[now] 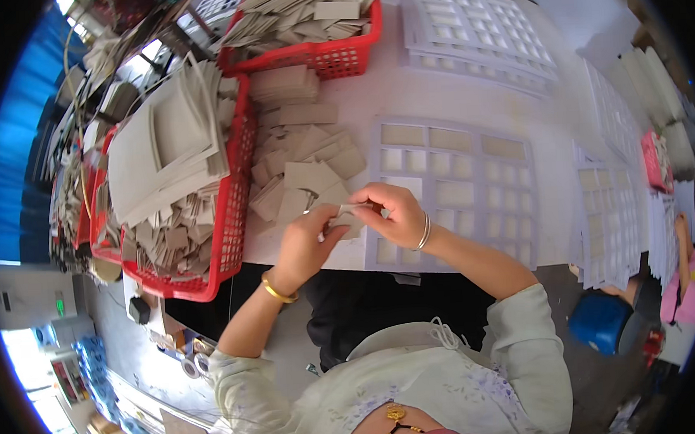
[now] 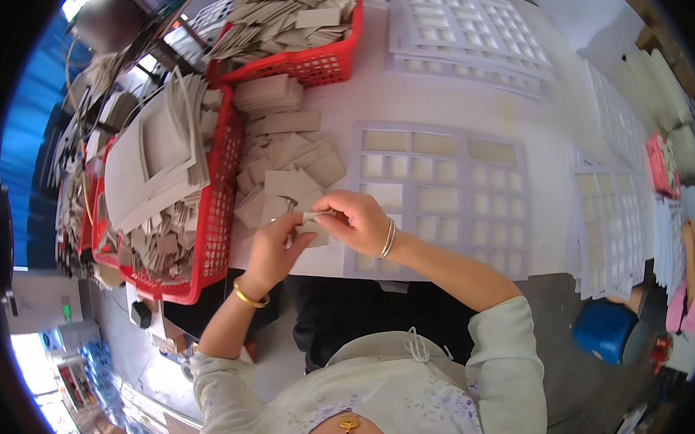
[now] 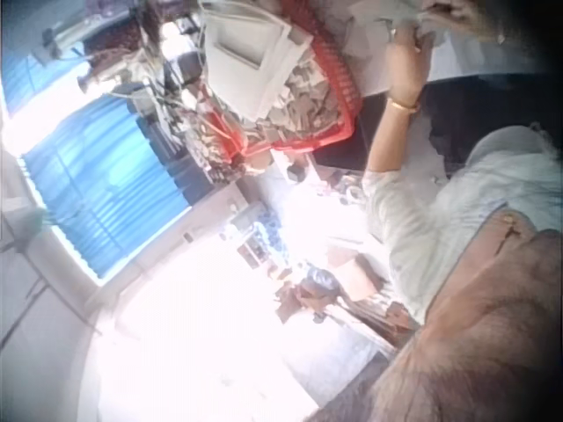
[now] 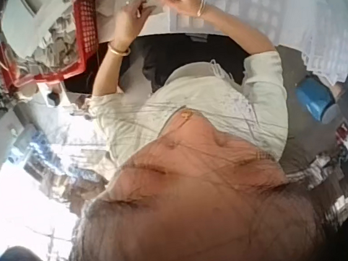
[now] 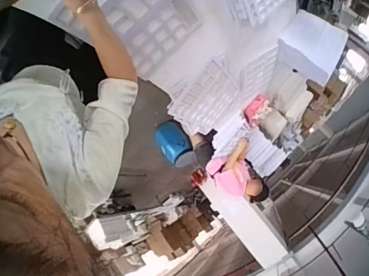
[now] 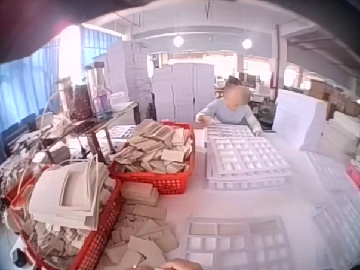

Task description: Manually folding small cardboard rectangles and placing them into cells of a plastic packaging tray.

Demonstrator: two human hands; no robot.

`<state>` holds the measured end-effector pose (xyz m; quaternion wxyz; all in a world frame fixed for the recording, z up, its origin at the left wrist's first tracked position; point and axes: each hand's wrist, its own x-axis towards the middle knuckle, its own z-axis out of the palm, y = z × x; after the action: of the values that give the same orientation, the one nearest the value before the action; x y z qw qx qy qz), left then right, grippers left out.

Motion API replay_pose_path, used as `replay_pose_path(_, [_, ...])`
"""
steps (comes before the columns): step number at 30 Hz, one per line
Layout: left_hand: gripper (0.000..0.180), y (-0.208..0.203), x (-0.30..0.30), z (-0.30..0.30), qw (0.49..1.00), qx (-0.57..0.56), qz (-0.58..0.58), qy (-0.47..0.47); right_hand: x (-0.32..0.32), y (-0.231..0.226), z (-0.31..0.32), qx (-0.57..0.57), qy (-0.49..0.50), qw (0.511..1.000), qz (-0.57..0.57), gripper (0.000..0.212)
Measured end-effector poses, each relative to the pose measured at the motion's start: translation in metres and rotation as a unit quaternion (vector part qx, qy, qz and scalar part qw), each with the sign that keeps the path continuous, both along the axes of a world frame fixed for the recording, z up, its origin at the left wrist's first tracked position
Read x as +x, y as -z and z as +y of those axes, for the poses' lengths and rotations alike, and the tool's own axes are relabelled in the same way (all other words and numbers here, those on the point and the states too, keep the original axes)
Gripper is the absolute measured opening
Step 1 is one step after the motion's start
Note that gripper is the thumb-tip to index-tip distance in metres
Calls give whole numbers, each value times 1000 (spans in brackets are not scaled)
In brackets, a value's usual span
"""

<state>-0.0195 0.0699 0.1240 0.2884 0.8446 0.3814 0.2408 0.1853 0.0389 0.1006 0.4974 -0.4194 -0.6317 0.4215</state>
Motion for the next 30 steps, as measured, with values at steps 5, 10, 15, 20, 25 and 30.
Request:
replay_pose_path(5, [30, 32, 56, 22, 979, -154, -133, -14, 59, 35, 12, -78, 192, 978, -9, 10])
replay_pose_path(10, [36, 77, 88, 62, 987, -98, -124, 22, 130, 71, 42, -105, 254, 960, -54, 9])
replay_pose_path(15, [31, 97, 110, 87, 957, -238, -155, -60, 133, 70, 61, -284, 150, 942, -95, 6])
replay_pose_path(20, [29, 103, 117, 96, 956, -247, -148, -62, 147, 96, 72, -205, 105, 957, -179, 6])
replay_pose_path(25, [29, 112, 119, 99, 956, -249, -143, -49, 145, 99, 69, -200, 91, 952, -213, 9])
replay_pose_path(30, [28, 120, 123, 99, 955, -250, -153, -51, 127, 89, 66, 109, 188, 850, -479, 25])
